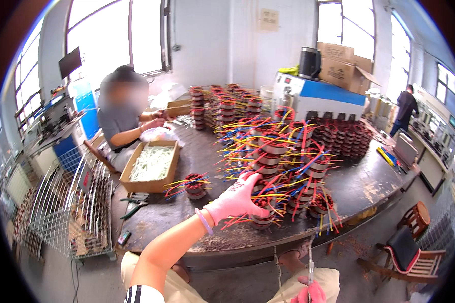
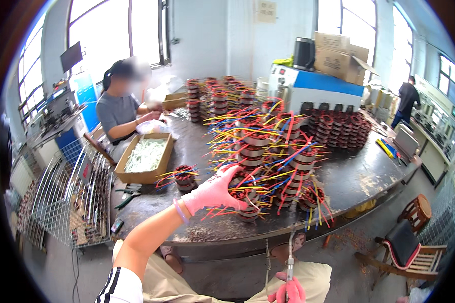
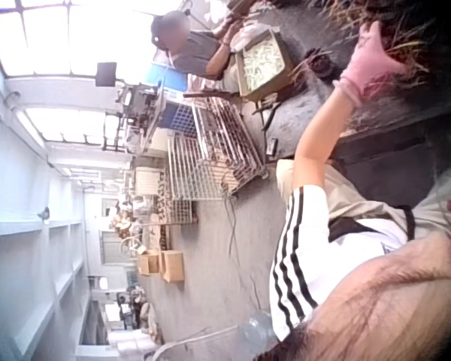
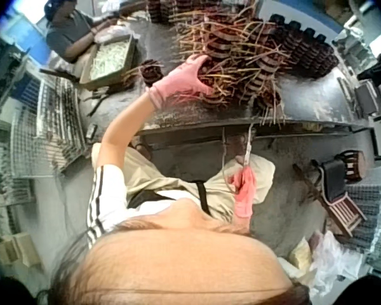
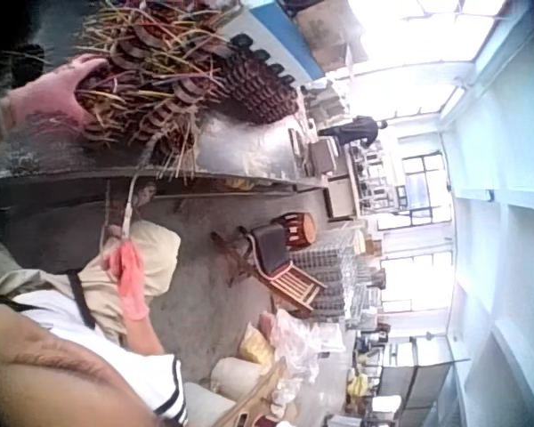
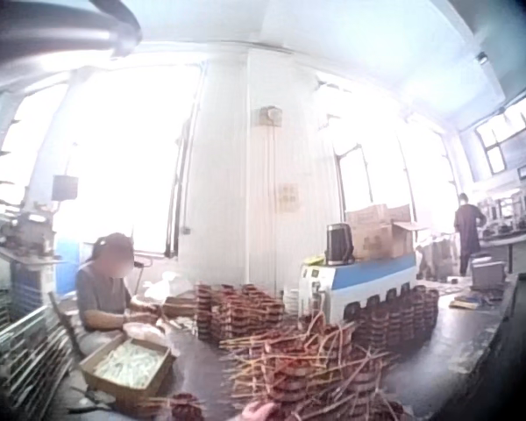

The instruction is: The person uses a handheld tool to apply heat to wire connections on circular electrical coils. They pick up individual coils from a large stack on a table, apply the tool to several points on the wiring, and place them into a separate pile.

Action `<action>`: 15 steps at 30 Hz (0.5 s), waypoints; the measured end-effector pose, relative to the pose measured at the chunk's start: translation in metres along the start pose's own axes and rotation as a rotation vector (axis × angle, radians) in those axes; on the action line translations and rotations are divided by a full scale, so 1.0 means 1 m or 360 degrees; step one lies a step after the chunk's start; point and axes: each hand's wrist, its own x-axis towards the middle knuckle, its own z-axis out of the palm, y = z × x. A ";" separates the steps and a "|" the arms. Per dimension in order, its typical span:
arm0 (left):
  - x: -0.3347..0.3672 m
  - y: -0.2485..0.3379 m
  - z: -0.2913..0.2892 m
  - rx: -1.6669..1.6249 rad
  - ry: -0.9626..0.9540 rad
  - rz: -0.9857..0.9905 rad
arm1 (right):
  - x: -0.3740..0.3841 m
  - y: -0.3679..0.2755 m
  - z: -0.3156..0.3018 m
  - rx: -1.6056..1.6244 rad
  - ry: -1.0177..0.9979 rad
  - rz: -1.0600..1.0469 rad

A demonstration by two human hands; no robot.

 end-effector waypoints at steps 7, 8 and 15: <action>-0.110 -0.007 -0.022 0.0046 -0.0130 0.0021 | -0.017 -0.017 0.045 -0.0246 0.0209 0.0329; -0.127 -0.020 -0.023 0.0080 -0.0138 -0.0039 | -0.016 -0.012 0.048 -0.0208 0.0199 0.0410; -0.185 -0.135 -0.013 0.0351 0.0103 -0.0290 | 0.006 0.038 0.096 -0.0360 -0.0568 0.0737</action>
